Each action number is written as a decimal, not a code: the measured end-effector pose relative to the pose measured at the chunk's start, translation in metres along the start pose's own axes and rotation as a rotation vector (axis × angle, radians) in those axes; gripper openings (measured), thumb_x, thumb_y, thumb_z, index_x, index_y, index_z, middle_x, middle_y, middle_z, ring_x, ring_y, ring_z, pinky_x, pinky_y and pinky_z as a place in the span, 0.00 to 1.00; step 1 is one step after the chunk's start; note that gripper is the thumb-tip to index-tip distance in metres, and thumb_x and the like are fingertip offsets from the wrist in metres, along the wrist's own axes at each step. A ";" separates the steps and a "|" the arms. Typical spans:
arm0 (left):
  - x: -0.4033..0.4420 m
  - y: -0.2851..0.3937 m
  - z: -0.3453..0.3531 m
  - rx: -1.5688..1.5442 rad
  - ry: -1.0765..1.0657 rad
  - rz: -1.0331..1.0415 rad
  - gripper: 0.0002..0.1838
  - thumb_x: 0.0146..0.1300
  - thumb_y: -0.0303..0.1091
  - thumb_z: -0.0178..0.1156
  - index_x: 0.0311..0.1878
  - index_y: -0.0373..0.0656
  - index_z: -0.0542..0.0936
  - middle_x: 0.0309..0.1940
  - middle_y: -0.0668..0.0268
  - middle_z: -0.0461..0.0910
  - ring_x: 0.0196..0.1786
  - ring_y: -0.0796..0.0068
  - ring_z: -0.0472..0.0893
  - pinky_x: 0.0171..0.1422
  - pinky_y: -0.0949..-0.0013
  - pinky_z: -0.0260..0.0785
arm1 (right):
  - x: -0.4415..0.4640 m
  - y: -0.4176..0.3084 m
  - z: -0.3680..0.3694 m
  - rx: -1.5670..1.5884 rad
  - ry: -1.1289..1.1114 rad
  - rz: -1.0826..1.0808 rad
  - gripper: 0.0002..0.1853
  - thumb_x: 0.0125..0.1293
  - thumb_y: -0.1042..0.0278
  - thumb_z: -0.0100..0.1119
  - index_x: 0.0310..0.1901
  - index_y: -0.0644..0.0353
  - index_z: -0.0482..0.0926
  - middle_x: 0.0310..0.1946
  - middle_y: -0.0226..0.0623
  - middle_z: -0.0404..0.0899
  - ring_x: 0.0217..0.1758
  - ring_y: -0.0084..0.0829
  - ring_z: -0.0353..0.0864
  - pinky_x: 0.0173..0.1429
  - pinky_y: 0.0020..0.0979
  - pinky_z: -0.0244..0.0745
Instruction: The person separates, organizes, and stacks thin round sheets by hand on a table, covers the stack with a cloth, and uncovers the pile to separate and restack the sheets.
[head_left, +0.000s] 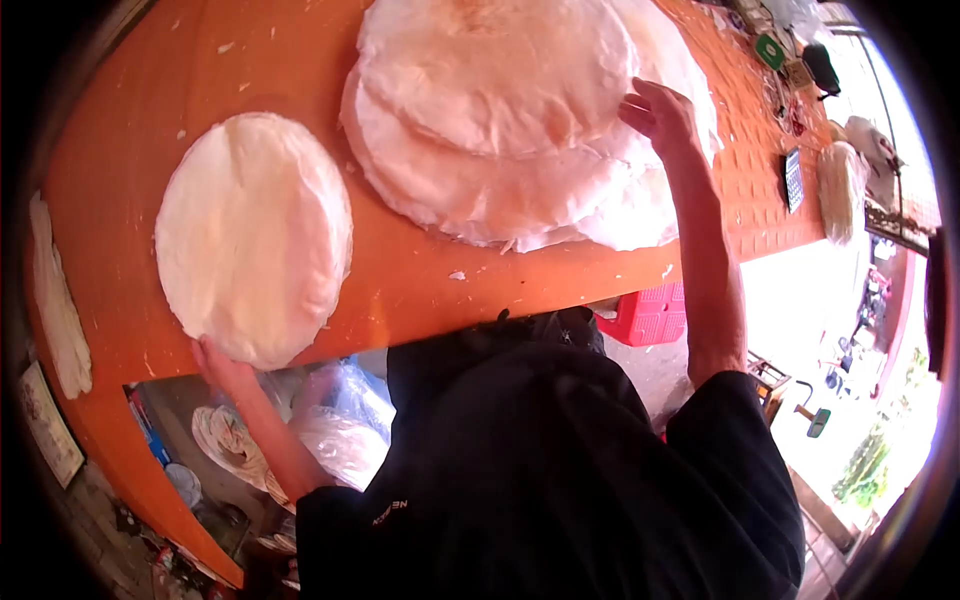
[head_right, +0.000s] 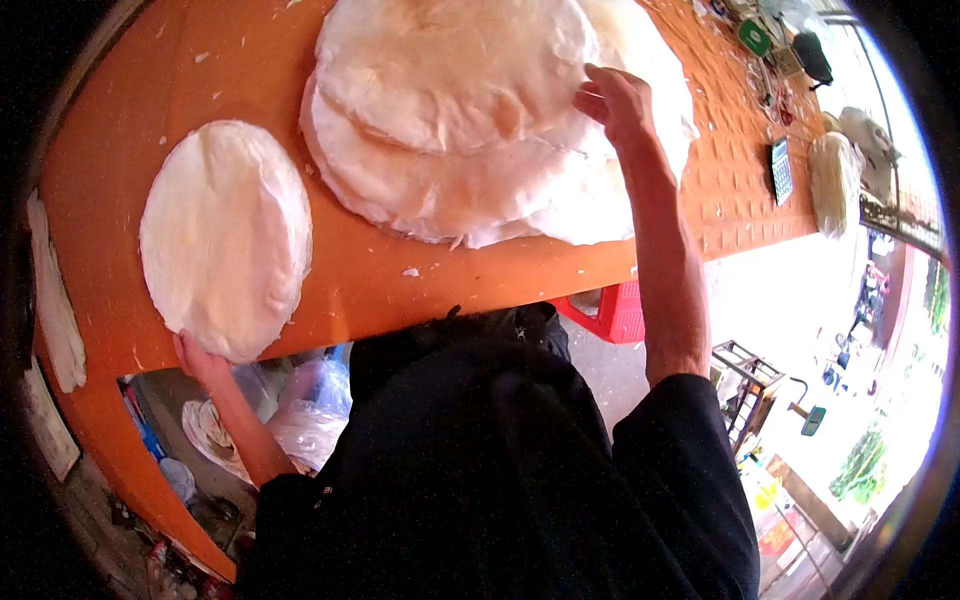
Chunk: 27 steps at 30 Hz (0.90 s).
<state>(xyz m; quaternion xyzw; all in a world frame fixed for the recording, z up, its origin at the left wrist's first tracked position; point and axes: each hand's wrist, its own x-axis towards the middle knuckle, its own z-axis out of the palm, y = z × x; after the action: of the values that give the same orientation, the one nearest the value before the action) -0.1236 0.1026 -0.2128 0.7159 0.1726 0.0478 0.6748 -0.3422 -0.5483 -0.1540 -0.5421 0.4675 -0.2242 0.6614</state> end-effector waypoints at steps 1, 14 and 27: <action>-0.003 0.005 0.001 -0.029 -0.027 -0.034 0.23 0.65 0.33 0.53 0.60 0.29 0.70 0.58 0.49 0.73 0.57 0.57 0.75 0.62 0.57 0.68 | 0.003 -0.005 0.003 -0.011 0.013 0.049 0.21 0.60 0.63 0.64 0.48 0.72 0.77 0.35 0.46 0.79 0.35 0.37 0.82 0.41 0.34 0.82; -0.096 0.067 0.114 0.048 -0.370 0.125 0.17 0.69 0.34 0.55 0.56 0.34 0.74 0.42 0.56 0.81 0.43 0.69 0.80 0.48 0.66 0.74 | -0.026 -0.106 0.052 -0.455 -0.408 -1.273 0.11 0.57 0.78 0.58 0.43 0.64 0.81 0.35 0.38 0.83 0.33 0.30 0.80 0.34 0.28 0.75; -0.257 0.050 0.298 -0.504 -0.795 -0.794 0.37 0.69 0.57 0.46 0.75 0.47 0.54 0.75 0.57 0.52 0.75 0.52 0.53 0.76 0.43 0.48 | -0.093 -0.029 -0.047 -0.162 -0.098 0.016 0.11 0.51 0.68 0.63 0.30 0.69 0.81 0.19 0.40 0.80 0.21 0.27 0.81 0.25 0.28 0.75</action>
<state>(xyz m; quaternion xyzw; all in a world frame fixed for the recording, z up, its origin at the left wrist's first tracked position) -0.2649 -0.2620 -0.1463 0.3782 0.1446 -0.4386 0.8023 -0.4192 -0.5066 -0.0910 -0.6003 0.4555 -0.1534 0.6393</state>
